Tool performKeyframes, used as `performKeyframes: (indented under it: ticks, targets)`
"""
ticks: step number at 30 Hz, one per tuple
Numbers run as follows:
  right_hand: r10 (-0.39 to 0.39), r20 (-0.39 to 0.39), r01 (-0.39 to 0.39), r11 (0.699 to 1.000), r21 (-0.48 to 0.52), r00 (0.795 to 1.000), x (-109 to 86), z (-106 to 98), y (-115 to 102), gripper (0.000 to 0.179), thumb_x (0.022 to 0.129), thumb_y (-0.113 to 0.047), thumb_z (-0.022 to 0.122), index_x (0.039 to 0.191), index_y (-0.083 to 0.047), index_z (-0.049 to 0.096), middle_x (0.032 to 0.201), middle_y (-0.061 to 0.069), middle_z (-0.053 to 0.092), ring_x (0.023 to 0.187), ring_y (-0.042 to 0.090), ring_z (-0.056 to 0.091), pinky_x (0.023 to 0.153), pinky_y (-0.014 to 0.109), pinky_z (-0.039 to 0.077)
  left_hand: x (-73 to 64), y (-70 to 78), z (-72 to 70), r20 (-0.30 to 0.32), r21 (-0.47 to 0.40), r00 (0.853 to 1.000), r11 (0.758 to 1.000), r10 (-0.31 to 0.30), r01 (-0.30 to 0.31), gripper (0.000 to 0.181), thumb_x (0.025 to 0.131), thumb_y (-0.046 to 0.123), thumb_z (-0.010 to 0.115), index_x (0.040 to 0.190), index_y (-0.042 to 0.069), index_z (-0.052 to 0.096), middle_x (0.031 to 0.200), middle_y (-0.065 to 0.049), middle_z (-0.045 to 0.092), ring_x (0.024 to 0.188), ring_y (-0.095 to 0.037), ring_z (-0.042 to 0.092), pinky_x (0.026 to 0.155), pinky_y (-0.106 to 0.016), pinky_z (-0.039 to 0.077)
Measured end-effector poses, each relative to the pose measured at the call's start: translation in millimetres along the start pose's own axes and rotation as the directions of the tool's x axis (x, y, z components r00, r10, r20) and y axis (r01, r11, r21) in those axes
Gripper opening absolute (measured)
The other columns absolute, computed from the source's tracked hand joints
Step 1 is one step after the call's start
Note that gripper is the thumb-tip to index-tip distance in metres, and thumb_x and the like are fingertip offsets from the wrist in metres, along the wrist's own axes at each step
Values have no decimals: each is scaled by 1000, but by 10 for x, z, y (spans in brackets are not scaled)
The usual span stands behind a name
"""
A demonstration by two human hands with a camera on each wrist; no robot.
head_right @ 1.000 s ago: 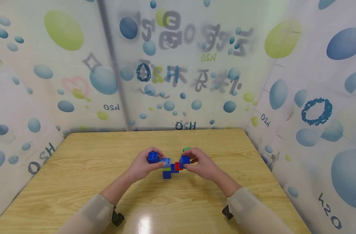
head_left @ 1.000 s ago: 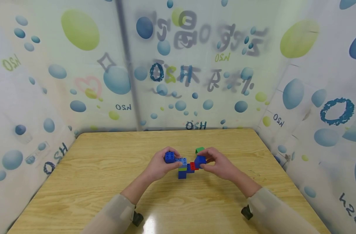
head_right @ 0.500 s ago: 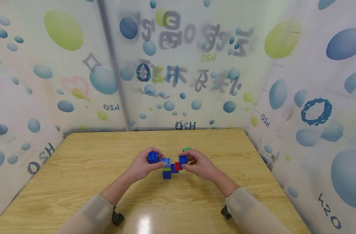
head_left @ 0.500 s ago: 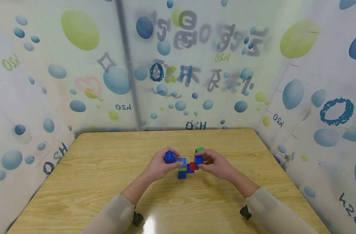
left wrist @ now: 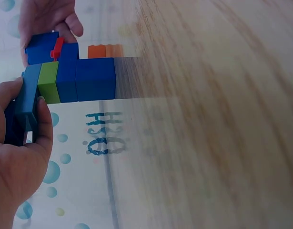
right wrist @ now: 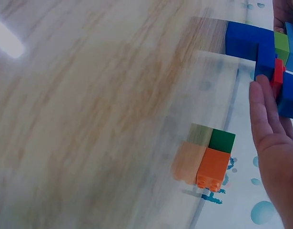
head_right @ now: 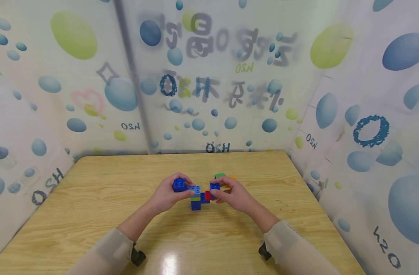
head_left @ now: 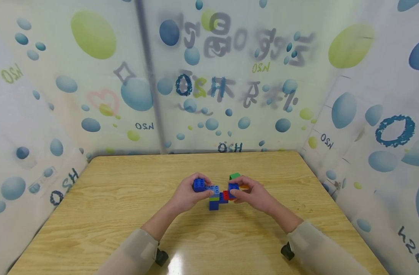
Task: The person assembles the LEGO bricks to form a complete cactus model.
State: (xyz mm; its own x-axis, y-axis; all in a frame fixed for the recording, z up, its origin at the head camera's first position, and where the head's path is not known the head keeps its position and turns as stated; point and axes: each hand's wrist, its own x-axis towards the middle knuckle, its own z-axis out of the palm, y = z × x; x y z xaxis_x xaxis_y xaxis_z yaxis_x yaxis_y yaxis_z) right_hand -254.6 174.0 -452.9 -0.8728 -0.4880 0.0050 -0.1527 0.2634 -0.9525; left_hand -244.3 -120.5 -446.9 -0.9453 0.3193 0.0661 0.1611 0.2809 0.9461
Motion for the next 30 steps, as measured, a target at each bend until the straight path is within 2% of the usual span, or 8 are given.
performKeyframes:
  ticks: [7, 21, 30]
  targets:
    - [6, -27, -5, 999, 39, 1000, -1, 44, -1, 43, 111, -31, 68, 146, -7, 62, 146, 25, 58, 113, 31, 79, 98, 52, 66, -1, 3, 1, -5, 10, 1000, 1000, -4, 4, 32, 100, 25, 84, 127, 15, 70, 134, -9, 75, 128, -31, 69, 104, -47, 63]
    - [13, -10, -13, 998, 67, 1000, 7, 53, -13, 46, 112, -28, 67, 148, -1, 58, 146, 26, 58, 119, 30, 75, 102, 53, 64, -11, 20, 6, -9, 20, 1000, 1000, 0, 1, 32, 100, 25, 84, 127, 14, 70, 132, -8, 75, 127, -31, 70, 105, -48, 63]
    - [17, -18, -16, 999, 46, 1000, 13, 55, 14, 48, 112, -30, 68, 149, -1, 57, 141, 22, 61, 115, 27, 75, 95, 43, 67, -5, 0, 3, -9, 24, 1000, 1000, 8, -8, 32, 100, 25, 84, 127, 14, 69, 132, -9, 75, 127, -30, 70, 105, -48, 63]
